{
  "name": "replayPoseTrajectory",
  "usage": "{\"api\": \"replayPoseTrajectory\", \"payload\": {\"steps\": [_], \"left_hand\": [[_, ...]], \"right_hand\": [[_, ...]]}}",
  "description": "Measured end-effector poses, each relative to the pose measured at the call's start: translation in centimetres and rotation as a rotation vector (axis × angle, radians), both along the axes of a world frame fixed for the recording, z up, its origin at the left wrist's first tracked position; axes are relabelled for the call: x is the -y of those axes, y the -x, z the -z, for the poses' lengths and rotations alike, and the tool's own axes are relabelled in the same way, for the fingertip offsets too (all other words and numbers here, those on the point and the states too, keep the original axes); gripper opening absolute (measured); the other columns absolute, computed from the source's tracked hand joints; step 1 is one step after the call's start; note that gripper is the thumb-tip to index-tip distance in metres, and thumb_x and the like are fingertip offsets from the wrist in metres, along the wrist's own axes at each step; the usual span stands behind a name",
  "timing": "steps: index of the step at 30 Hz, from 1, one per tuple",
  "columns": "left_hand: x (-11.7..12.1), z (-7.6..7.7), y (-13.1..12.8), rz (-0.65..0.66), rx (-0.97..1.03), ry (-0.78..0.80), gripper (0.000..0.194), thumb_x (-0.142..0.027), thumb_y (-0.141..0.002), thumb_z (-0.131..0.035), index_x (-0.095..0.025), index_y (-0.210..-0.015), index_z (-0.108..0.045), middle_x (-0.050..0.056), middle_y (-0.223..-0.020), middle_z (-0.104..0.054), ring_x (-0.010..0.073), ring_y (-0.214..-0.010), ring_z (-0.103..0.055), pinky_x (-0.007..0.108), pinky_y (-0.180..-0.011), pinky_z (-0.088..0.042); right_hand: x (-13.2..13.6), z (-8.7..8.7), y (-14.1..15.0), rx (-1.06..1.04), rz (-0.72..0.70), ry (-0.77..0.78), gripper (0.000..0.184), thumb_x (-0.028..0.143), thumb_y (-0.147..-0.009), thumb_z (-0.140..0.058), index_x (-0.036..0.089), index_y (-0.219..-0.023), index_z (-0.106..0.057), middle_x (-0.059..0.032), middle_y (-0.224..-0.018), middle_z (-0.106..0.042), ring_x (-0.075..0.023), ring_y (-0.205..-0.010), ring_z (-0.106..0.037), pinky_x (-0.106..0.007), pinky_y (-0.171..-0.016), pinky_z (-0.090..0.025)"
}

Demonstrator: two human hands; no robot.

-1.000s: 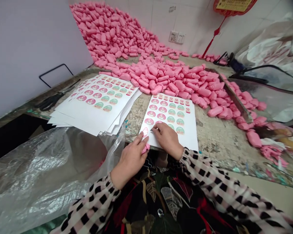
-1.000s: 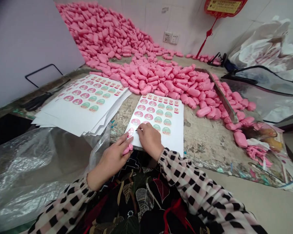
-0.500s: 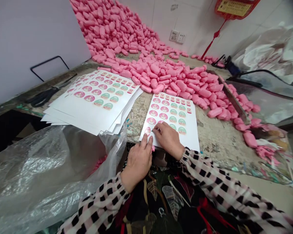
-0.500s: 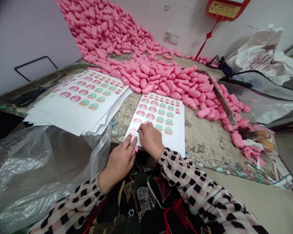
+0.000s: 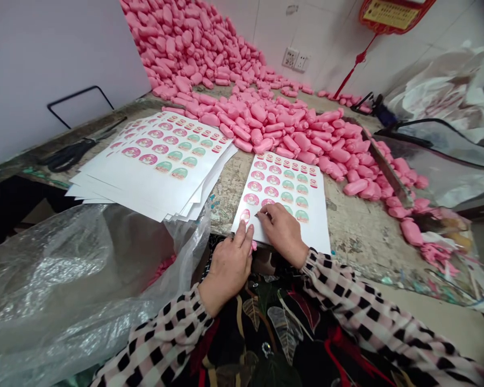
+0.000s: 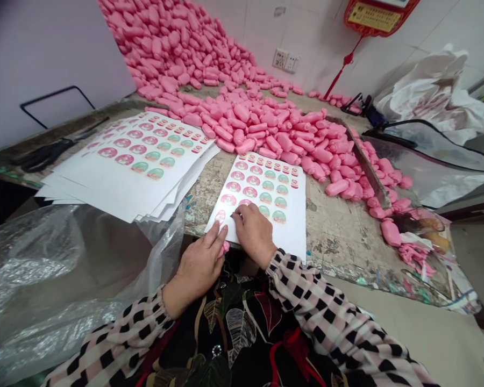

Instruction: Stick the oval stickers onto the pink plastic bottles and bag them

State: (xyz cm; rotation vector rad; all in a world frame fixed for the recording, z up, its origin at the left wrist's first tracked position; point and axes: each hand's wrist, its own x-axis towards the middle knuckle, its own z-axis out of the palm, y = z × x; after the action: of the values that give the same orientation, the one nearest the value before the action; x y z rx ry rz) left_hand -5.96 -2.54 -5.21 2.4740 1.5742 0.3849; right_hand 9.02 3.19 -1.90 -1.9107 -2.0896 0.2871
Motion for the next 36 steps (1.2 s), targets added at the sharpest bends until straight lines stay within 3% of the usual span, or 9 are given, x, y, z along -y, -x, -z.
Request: {"api": "replayPoseTrajectory", "payload": {"steps": [5, 11, 24, 30, 36], "left_hand": [[0.0, 0.0, 0.3, -0.125, 0.215, 0.034, 0.057, -0.023, -0.087, -0.040, -0.021, -0.141, -0.023, 0.015, -0.147, -0.019, 0.0291, -0.125, -0.039, 0.041, -0.093, -0.042], [0.0, 0.0, 0.1, -0.102, 0.244, 0.090, 0.057, -0.023, -0.088, -0.038, -0.022, -0.142, -0.020, 0.011, -0.149, -0.017, 0.0259, -0.129, -0.035, 0.038, -0.097, -0.040], [0.3, -0.2, -0.6, -0.032, -0.034, 0.041, 0.052, -0.022, -0.087, -0.040, -0.024, -0.138, -0.031, 0.013, -0.148, -0.019, 0.0237, -0.096, -0.059, 0.038, -0.081, -0.046], [0.3, -0.3, -1.0, -0.049, -0.040, 0.035, 0.051, -0.023, -0.088, -0.037, -0.026, -0.138, -0.030, 0.016, -0.147, -0.020, 0.0244, -0.095, -0.059, 0.038, -0.079, -0.046], [0.4, 0.0, -1.2, -0.062, -0.026, 0.034, 0.053, -0.022, -0.087, -0.039, -0.026, -0.138, -0.030, 0.017, -0.148, -0.016, 0.0236, -0.095, -0.060, 0.037, -0.079, -0.047]], "right_hand": [[0.0, 1.0, -2.0, -0.048, 0.100, -0.023, 0.027, 0.035, -0.091, -0.035, 0.023, -0.103, -0.056, -0.0037, -0.099, -0.056, -0.0166, -0.087, -0.054, -0.026, -0.070, -0.036], [0.2, 1.0, -2.5, -0.042, 0.091, -0.021, 0.026, 0.035, -0.091, -0.036, 0.024, -0.103, -0.057, -0.0032, -0.099, -0.056, -0.0162, -0.086, -0.054, -0.026, -0.069, -0.036], [0.4, -0.3, -0.5, 0.092, 0.002, 0.018, 0.025, 0.036, -0.092, -0.036, 0.024, -0.096, -0.058, -0.0034, -0.096, -0.056, -0.0158, -0.081, -0.055, -0.026, -0.064, -0.035], [0.2, -0.9, -0.2, 0.186, -0.045, 0.052, 0.028, 0.036, -0.092, -0.034, 0.023, -0.096, -0.058, -0.0047, -0.097, -0.056, -0.0163, -0.079, -0.055, -0.027, -0.061, -0.033], [0.3, -0.9, -0.2, 0.150, -0.060, 0.050, 0.024, 0.035, -0.091, -0.037, 0.024, -0.092, -0.058, -0.0028, -0.092, -0.057, -0.0157, -0.077, -0.055, -0.027, -0.059, -0.031]]}}
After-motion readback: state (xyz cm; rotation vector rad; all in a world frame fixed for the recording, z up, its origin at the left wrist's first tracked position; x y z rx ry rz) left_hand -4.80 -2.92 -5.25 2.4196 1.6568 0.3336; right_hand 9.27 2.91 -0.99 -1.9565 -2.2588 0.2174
